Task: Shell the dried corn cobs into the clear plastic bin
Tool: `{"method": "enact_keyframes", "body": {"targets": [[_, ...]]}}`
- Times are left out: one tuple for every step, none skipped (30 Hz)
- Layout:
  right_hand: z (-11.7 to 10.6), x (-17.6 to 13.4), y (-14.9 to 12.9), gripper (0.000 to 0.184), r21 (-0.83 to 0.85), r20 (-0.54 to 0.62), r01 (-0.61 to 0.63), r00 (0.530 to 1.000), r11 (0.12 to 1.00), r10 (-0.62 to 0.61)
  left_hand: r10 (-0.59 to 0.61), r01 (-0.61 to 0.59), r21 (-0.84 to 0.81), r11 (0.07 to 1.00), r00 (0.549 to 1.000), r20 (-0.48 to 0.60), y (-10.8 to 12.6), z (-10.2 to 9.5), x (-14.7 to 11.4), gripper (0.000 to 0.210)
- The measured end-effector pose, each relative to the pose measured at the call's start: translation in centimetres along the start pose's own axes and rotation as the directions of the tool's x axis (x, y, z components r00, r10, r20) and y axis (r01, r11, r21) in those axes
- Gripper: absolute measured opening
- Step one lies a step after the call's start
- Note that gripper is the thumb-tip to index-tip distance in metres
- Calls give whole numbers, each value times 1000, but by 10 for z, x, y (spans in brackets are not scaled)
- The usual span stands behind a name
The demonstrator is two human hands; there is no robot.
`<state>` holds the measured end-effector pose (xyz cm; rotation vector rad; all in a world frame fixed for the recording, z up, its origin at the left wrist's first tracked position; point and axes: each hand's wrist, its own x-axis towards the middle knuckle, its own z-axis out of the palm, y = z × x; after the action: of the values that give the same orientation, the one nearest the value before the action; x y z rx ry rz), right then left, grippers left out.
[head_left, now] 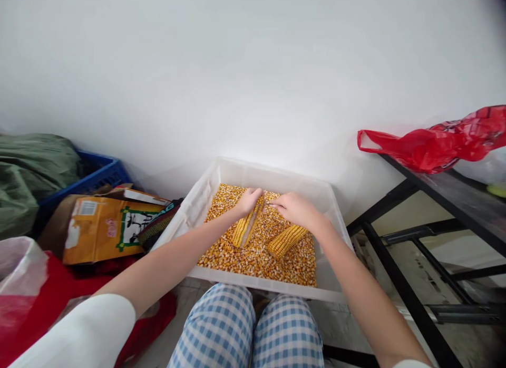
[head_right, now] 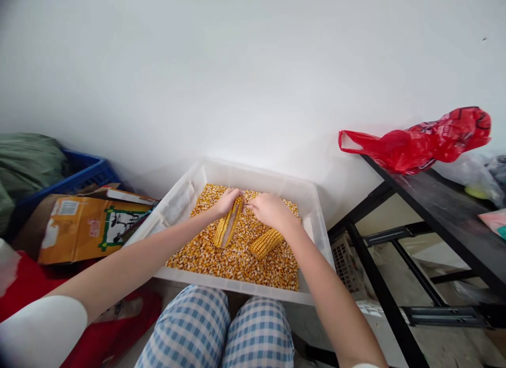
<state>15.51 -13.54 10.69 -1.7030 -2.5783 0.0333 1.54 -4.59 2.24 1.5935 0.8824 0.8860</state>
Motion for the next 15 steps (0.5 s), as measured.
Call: {"method": "enact_keyframes", "body": {"targets": [[3, 0, -2, 30, 3, -64, -19, 998, 1000, 19, -15, 15, -13, 1000, 1000, -7, 0, -2, 1, 35], [7, -1, -4, 31, 7, -118, -31, 993, 999, 32, -22, 22, -11, 1000, 999, -24, 0, -4, 1, 35], [11, -1, -5, 32, 11, -157, -37, 987, 999, 38, -22, 22, 2, 1000, 999, -48, -1, -6, 2, 35], [14, -1, -6, 32, 16, -182, -37, 983, 999, 39, -19, 20, 19, 1000, 997, -73, -1, -6, 2, 35], [17, -1, -6, 32, 20, -195, -33, 980, 999, 37, -16, 19, 30, 999, 996, -88, -2, -6, 3, 35], [19, -2, -6, 33, 23, -202, -28, 979, 999, 32, -16, 19, 31, 999, 996, -92, -2, -6, 3, 36], [22, -2, -5, 33, 25, -207, -24, 978, 999, 29, -14, 17, 24, 1000, 996, -89, -2, -5, 4, 36], [23, -2, -4, 33, 25, -212, -24, 977, 999, 29, -10, 11, 11, 1000, 996, -87, -2, -4, 4, 37], [24, -3, -3, 33, 24, -216, -26, 976, 999, 31, -4, 4, -2, 1000, 996, -85, -3, -4, 4, 38], [25, -3, -2, 32, 23, -218, -29, 975, 999, 33, 1, -2, -10, 1000, 997, -83, -3, -3, 5, 39], [25, -3, -2, 32, 23, -219, -33, 975, 999, 37, 5, -6, -12, 1000, 996, -85, -3, -3, 5, 40], [26, -3, -1, 32, 24, -221, -35, 974, 999, 40, 7, -8, -9, 1000, 996, -88, -4, -3, 5, 40], [26, -3, -1, 32, 30, -226, -34, 973, 999, 40, 7, -8, -2, 1000, 996, -93, -4, -3, 5, 41], [27, -3, -1, 32, 39, -233, -27, 972, 999, 35, 7, -6, 6, 1000, 995, -100, -4, -3, 6, 41], [28, -3, 0, 31, 54, -244, -16, 969, 998, 29, 5, -3, 15, 1000, 994, -108, -4, -3, 6, 41]]}}
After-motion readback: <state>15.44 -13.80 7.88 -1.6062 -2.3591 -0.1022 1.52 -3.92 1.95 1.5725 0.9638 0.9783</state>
